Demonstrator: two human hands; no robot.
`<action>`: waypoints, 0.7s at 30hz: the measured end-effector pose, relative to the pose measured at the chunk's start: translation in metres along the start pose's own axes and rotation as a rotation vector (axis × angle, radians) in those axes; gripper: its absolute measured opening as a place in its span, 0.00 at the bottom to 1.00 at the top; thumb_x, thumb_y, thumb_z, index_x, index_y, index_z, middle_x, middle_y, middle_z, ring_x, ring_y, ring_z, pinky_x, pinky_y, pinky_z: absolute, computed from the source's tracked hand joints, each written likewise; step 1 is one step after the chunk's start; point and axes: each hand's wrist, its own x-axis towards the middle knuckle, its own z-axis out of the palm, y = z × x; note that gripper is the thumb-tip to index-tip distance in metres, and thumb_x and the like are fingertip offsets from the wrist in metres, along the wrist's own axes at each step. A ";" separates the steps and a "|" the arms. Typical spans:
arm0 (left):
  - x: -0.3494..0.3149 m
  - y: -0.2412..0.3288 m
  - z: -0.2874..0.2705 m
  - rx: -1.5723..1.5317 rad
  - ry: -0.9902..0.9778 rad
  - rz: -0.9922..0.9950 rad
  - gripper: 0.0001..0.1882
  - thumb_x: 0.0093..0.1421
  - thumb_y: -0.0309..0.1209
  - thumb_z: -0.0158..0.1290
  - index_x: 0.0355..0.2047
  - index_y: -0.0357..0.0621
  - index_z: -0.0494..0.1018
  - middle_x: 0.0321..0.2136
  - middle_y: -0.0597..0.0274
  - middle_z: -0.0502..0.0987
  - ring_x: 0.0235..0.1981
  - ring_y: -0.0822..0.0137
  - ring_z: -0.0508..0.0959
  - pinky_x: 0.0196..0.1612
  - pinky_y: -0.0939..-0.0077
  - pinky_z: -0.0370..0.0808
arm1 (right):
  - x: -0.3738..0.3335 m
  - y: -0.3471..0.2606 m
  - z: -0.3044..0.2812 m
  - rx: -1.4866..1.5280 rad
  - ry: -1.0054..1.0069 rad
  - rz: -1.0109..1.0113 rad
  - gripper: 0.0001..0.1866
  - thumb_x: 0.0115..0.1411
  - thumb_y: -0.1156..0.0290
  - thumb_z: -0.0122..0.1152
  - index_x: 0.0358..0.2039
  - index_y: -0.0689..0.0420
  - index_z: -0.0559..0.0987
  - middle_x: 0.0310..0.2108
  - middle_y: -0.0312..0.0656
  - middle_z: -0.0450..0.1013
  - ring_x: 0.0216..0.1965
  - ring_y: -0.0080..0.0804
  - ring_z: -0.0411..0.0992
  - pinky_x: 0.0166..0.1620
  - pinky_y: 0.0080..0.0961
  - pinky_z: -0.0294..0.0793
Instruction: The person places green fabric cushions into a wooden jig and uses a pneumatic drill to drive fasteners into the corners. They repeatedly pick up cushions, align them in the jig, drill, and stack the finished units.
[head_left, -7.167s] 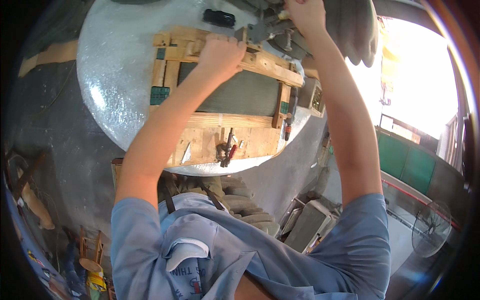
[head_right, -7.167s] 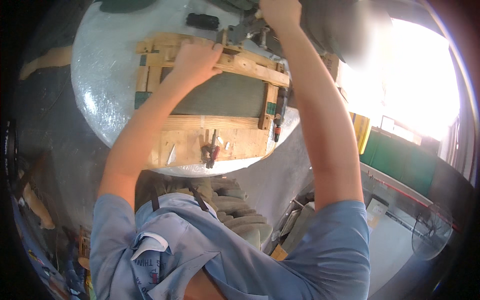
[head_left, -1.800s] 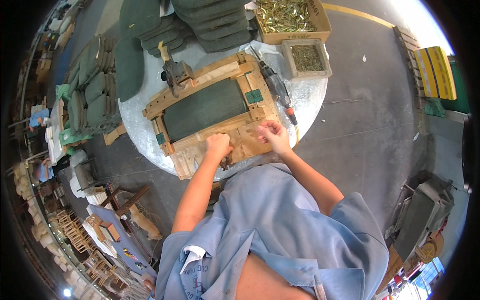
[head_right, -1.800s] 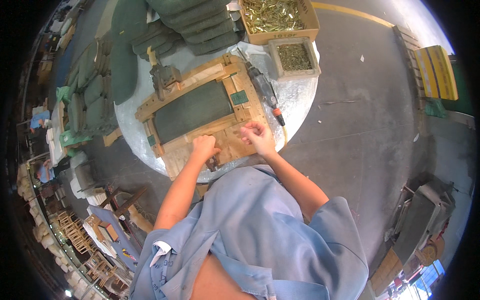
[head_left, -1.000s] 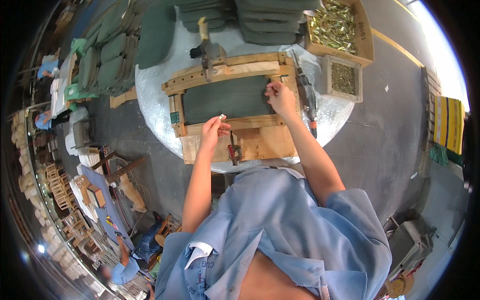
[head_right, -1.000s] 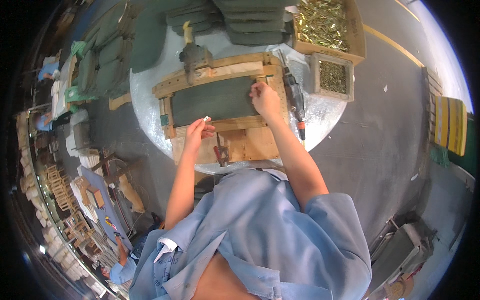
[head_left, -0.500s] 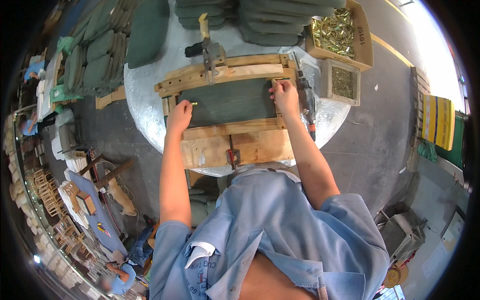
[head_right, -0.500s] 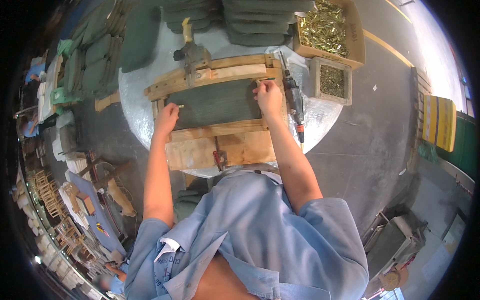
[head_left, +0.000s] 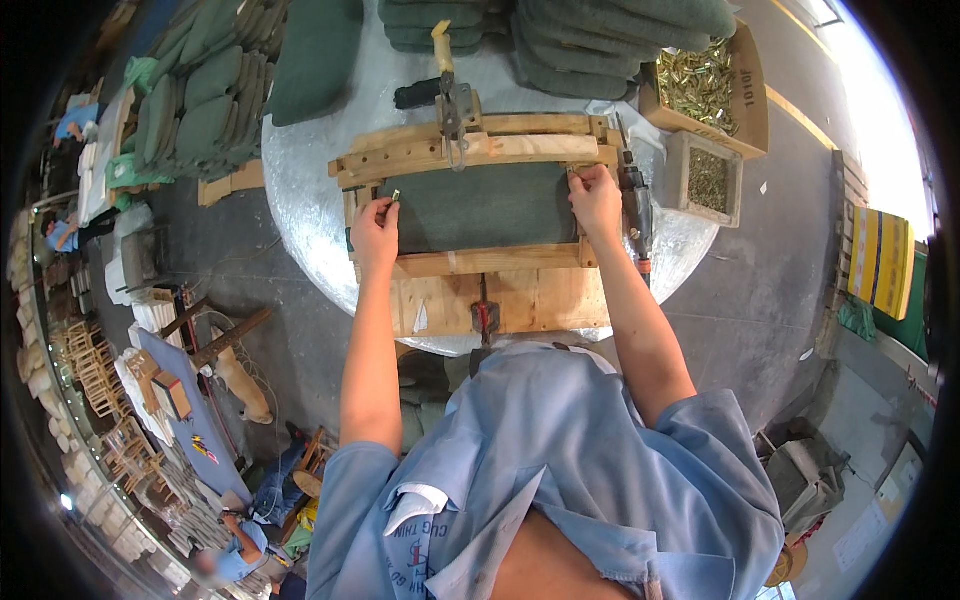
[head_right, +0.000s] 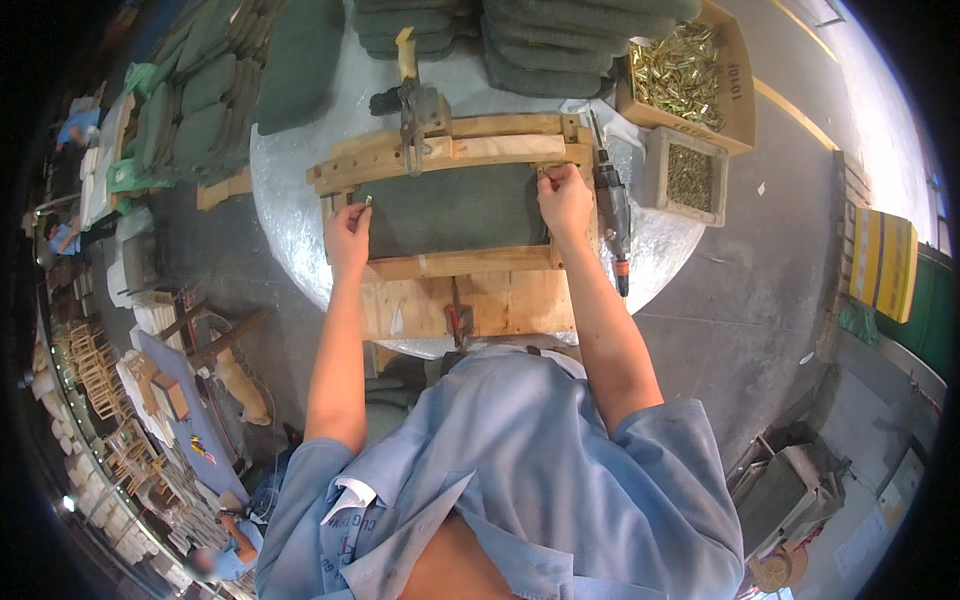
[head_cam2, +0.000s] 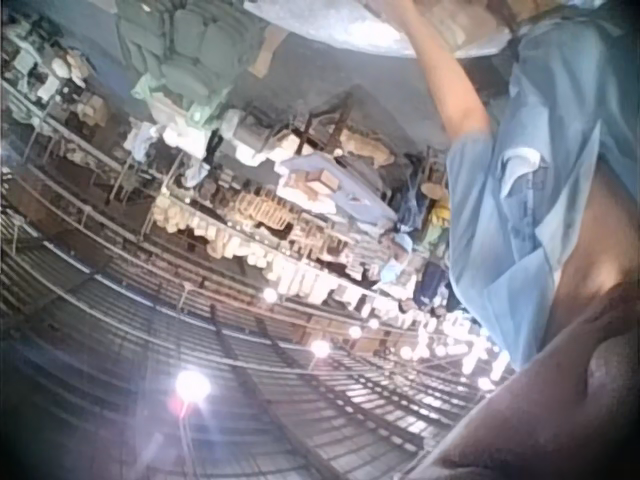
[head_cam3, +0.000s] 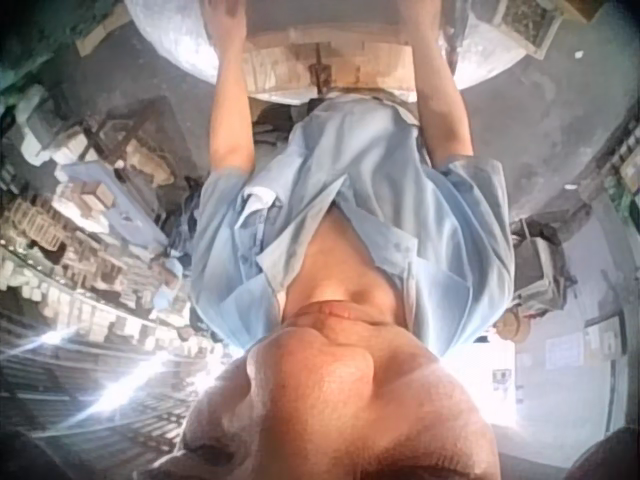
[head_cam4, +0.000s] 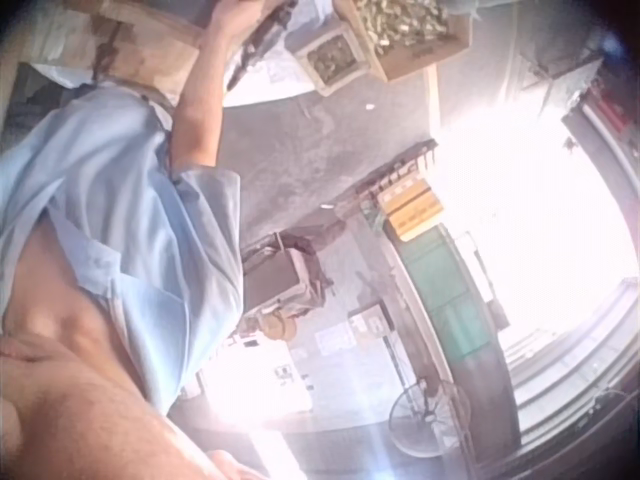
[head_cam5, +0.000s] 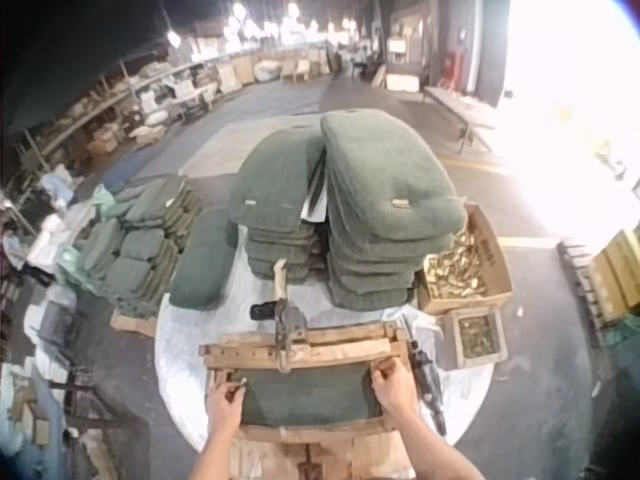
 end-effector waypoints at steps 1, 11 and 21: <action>0.002 -0.003 0.001 -0.011 0.012 -0.007 0.10 0.67 0.35 0.64 0.41 0.41 0.84 0.34 0.59 0.82 0.32 0.62 0.82 0.40 0.65 0.79 | 0.001 -0.002 0.000 -0.018 0.005 0.000 0.14 0.66 0.63 0.71 0.38 0.61 0.79 0.25 0.43 0.83 0.26 0.28 0.83 0.30 0.29 0.80; 0.014 -0.003 0.012 0.264 0.150 -0.231 0.10 0.67 0.35 0.61 0.34 0.41 0.80 0.33 0.53 0.84 0.37 0.48 0.84 0.42 0.53 0.79 | -0.003 -0.032 -0.017 0.171 -0.116 0.239 0.17 0.65 0.64 0.73 0.41 0.65 0.78 0.32 0.45 0.83 0.25 0.27 0.81 0.27 0.27 0.82; 0.025 -0.009 0.013 0.098 0.185 -0.207 0.14 0.67 0.35 0.63 0.45 0.39 0.76 0.35 0.51 0.85 0.38 0.48 0.85 0.45 0.53 0.79 | -0.007 -0.016 -0.010 0.235 -0.042 0.137 0.16 0.64 0.62 0.74 0.39 0.60 0.78 0.30 0.46 0.84 0.23 0.37 0.83 0.31 0.35 0.82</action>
